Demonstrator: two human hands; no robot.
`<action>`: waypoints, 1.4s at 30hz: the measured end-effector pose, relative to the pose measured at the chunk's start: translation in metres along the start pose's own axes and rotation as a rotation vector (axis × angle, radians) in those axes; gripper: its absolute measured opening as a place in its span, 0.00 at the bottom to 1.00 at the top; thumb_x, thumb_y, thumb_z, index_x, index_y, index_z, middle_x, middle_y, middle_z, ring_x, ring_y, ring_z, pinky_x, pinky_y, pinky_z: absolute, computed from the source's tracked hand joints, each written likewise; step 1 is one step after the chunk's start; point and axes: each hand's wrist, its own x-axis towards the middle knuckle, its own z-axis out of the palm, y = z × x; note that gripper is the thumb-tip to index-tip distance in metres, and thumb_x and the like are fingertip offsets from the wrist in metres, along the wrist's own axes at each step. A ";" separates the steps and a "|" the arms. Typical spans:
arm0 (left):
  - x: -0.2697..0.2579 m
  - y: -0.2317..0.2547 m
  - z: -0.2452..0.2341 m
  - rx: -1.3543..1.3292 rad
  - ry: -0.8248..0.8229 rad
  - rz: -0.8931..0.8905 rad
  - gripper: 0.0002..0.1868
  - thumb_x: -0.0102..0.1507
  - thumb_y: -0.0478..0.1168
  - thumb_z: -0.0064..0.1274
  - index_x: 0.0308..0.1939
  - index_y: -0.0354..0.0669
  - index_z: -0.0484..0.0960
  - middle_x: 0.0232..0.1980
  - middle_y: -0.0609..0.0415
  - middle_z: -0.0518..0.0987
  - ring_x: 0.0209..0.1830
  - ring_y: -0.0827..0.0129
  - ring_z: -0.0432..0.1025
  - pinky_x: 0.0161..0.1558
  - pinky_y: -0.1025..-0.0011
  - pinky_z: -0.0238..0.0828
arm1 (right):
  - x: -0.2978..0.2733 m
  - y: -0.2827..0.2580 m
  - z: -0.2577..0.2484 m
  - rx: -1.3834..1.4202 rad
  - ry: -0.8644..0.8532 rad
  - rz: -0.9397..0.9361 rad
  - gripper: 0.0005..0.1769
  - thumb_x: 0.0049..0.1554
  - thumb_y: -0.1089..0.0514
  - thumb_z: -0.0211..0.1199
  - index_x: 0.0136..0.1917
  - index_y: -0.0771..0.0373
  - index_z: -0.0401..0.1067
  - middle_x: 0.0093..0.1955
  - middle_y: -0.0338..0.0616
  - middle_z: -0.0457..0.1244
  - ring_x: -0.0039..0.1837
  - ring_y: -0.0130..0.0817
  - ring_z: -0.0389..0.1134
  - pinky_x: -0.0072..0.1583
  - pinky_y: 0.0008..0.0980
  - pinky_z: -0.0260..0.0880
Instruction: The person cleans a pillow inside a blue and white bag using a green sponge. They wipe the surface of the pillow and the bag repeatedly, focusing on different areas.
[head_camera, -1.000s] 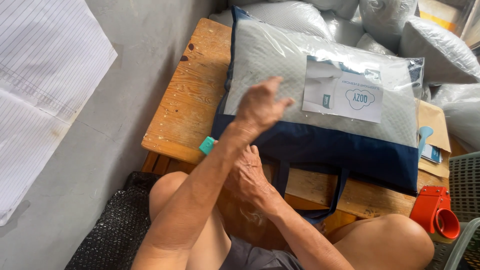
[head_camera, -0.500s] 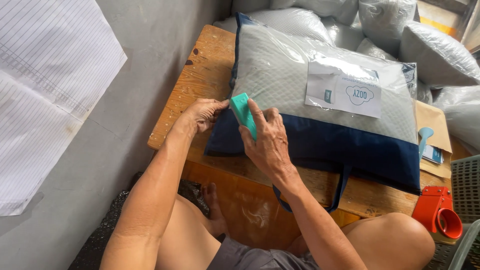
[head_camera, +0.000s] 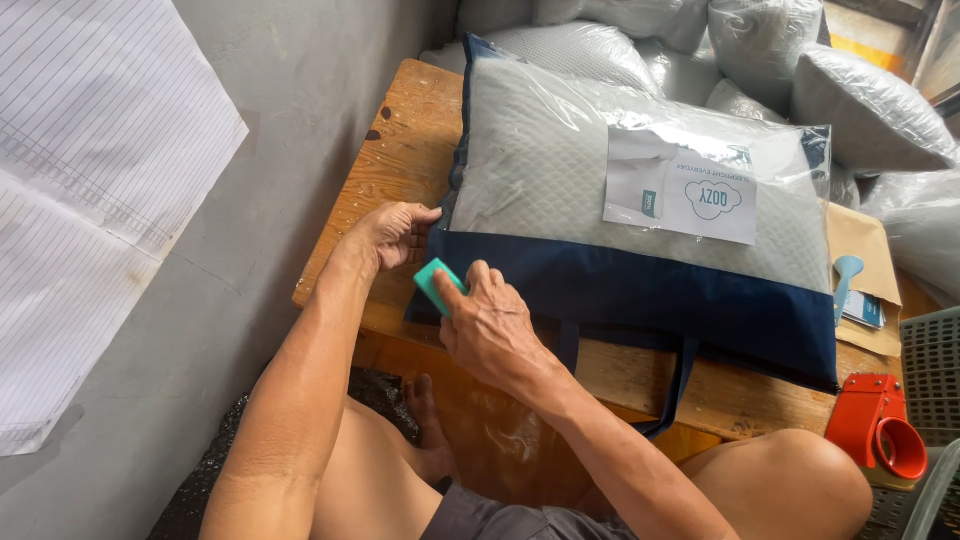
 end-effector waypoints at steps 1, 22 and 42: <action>0.007 -0.002 -0.004 0.009 -0.006 0.002 0.11 0.59 0.44 0.67 0.33 0.47 0.80 0.29 0.52 0.83 0.30 0.61 0.80 0.36 0.65 0.80 | -0.001 -0.004 -0.013 0.101 -0.155 0.070 0.34 0.50 0.51 0.63 0.70 0.52 0.66 0.46 0.47 0.55 0.45 0.51 0.63 0.41 0.45 0.64; -0.046 0.023 0.022 0.167 -0.046 0.017 0.15 0.70 0.48 0.53 0.30 0.53 0.71 0.33 0.60 0.76 0.32 0.69 0.72 0.32 0.68 0.74 | -0.009 -0.039 -0.078 0.440 -0.742 0.039 0.32 0.60 0.50 0.52 0.77 0.54 0.59 0.50 0.50 0.55 0.50 0.47 0.60 0.49 0.51 0.65; -0.011 0.005 -0.014 0.188 -0.157 0.004 0.10 0.66 0.46 0.59 0.37 0.47 0.78 0.32 0.51 0.80 0.31 0.60 0.81 0.33 0.61 0.83 | 0.013 -0.014 -0.035 0.214 -0.060 0.058 0.28 0.58 0.49 0.57 0.71 0.54 0.65 0.47 0.47 0.55 0.44 0.50 0.63 0.40 0.45 0.67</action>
